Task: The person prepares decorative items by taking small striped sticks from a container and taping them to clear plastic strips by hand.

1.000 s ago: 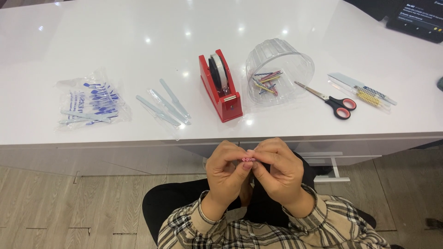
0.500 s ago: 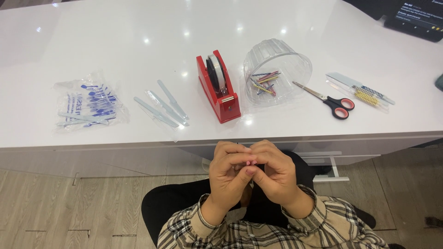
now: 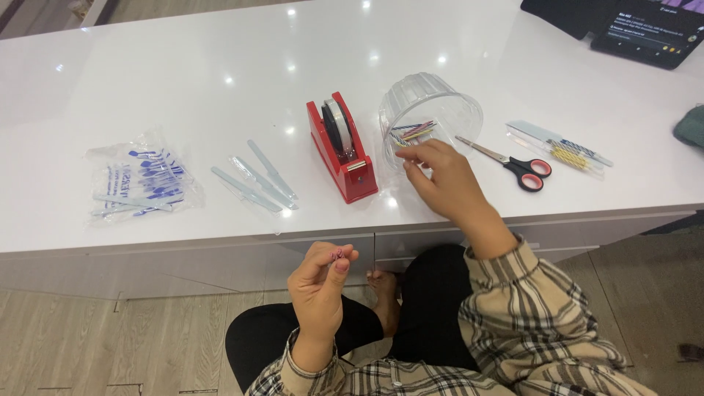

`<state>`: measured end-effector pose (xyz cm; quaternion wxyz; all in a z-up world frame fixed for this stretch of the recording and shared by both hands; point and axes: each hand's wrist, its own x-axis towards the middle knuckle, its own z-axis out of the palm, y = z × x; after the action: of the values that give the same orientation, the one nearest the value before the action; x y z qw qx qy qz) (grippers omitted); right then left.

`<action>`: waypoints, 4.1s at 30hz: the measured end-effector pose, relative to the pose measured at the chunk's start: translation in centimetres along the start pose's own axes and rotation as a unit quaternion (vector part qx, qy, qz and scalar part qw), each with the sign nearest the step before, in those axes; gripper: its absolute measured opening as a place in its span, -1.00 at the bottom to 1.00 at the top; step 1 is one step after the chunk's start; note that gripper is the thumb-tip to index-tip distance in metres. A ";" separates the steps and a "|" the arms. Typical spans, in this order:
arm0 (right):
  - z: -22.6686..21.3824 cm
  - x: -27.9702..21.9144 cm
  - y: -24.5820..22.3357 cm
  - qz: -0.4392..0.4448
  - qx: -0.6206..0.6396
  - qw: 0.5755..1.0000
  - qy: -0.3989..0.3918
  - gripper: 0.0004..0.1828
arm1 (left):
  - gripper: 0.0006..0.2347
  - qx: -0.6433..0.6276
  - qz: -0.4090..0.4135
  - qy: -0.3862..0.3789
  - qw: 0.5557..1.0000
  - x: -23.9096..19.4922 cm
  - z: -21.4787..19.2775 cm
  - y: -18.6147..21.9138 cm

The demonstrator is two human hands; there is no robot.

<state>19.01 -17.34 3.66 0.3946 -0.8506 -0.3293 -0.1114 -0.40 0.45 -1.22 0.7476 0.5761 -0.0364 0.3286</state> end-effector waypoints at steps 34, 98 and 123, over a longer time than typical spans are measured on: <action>3.7 7.7 8.4 0.073 -0.175 0.969 -0.159 -0.72 | -0.91 -0.012 -0.060 0.000 0.998 -0.8 -1.7 -0.8; -0.7 0.1 0.5 0.138 0.386 0.911 0.043 -0.92 | -0.81 -0.042 -0.224 -0.019 0.973 0.2 1.1 -1.2; 1.2 -10.5 -8.1 -0.009 0.556 0.830 0.047 -0.90 | -0.85 0.161 -0.027 -0.108 0.981 -0.4 2.8 4.2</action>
<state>5.71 -17.56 2.98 0.8146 -0.4786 -0.3242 0.0474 -2.08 -1.74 3.07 0.6457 0.7215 -0.0479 0.2453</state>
